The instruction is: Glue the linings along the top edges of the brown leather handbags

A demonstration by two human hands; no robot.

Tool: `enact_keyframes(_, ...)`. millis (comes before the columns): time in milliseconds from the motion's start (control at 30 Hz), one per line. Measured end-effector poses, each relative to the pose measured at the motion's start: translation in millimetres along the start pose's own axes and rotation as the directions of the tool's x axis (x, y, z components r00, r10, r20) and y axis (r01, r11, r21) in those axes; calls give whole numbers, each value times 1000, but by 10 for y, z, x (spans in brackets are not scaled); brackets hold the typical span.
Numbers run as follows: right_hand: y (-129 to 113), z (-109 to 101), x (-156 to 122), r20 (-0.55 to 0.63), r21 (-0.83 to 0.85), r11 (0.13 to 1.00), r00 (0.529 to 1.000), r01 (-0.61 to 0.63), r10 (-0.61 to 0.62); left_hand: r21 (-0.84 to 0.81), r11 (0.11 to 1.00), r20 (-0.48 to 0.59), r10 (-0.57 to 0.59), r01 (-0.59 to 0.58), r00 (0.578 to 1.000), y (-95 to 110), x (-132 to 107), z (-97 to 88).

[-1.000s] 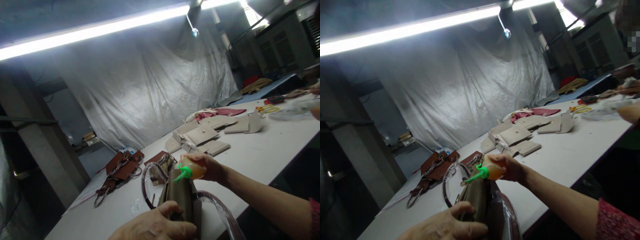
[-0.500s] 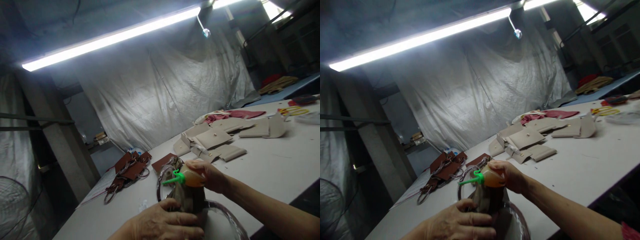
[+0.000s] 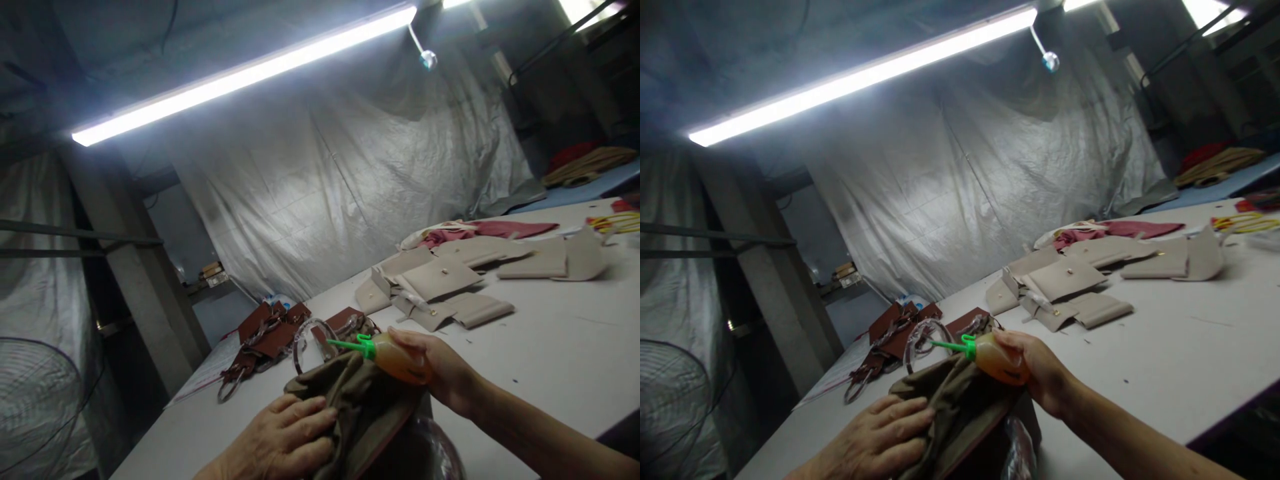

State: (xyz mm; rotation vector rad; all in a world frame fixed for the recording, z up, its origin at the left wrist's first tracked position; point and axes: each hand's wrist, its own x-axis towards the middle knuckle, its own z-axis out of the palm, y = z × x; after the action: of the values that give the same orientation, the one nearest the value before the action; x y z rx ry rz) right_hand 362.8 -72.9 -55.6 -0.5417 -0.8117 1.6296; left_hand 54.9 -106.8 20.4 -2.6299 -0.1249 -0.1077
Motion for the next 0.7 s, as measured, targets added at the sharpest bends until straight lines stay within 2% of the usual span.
enact_keyframes(67, -4, 18, -21, -44, -10, 1000, 999, -11, 11, -176, 973, 0, -152, 150, 988, 19, -103, -45)
enact_keyframes(100, -5, 34, -34, -60, -17, 1000, 998, -12, 11, -282, 924, -4, -270, 258, 963, 34, -137, -77)
enact_keyframes(133, -3, 53, -47, -70, -23, 1000, 997, -11, 9, -389, 839, 4, -412, 381, 911, 53, -155, -117)
enact_keyframes(167, 1, 74, -59, -76, -28, 1000, 997, -8, 6, -498, 709, 39, -557, 499, 830, 70, -157, -161)
enact_keyframes(233, 15, 115, -79, -77, -26, 1000, 997, 3, -5, -689, 341, 174, -779, 640, 602, 93, -121, -246)
enact_keyframes(267, 24, 134, -88, -73, -20, 1000, 997, 4, -6, -757, 144, 250, -837, 638, 486, 94, -94, -278)
enact_keyframes(300, 33, 150, -95, -71, -15, 1000, 997, 3, -4, -807, -26, 312, -867, 590, 388, 86, -68, -297)
enact_keyframes(333, 40, 162, -101, -73, -14, 1000, 997, 4, -5, -840, -160, 355, -885, 519, 302, 69, -52, -301)
enact_keyframes(367, 47, 170, -108, -76, -12, 1000, 997, 10, -11, -862, -250, 375, -900, 441, 223, 46, -49, -288)
enact_keyframes(433, 56, 168, -122, -87, -16, 1000, 996, 24, -26, -893, -327, 358, -933, 309, 48, -14, -83, -229)
enact_keyframes(500, 65, 148, -135, -109, -16, 999, 993, 33, -34, -919, -320, 296, -946, 229, -132, -68, -137, -159)
enact_keyframes(533, 72, 136, -141, -119, -9, 999, 992, 32, -33, -928, -301, 261, -945, 218, -195, -82, -148, -135)
enact_keyframes(567, 81, 127, -146, -127, 3, 1000, 991, 31, -30, -934, -277, 225, -947, 228, -229, -81, -136, -123)
enact_keyframes(600, 93, 125, -151, -135, 18, 999, 990, 33, -30, -933, -249, 191, -954, 258, -230, -63, -96, -127)
enact_keyframes(633, 106, 134, -157, -140, 35, 999, 990, 37, -32, -925, -224, 167, -966, 307, -199, -28, -27, -145)
enact_keyframes(667, 121, 154, -164, -147, 54, 998, 989, 38, -30, -908, -198, 155, -977, 370, -143, 24, 67, -175)
enact_keyframes(700, 137, 188, -172, -154, 73, 997, 988, 35, -23, -877, -169, 158, -986, 449, -61, 85, 178, -210)
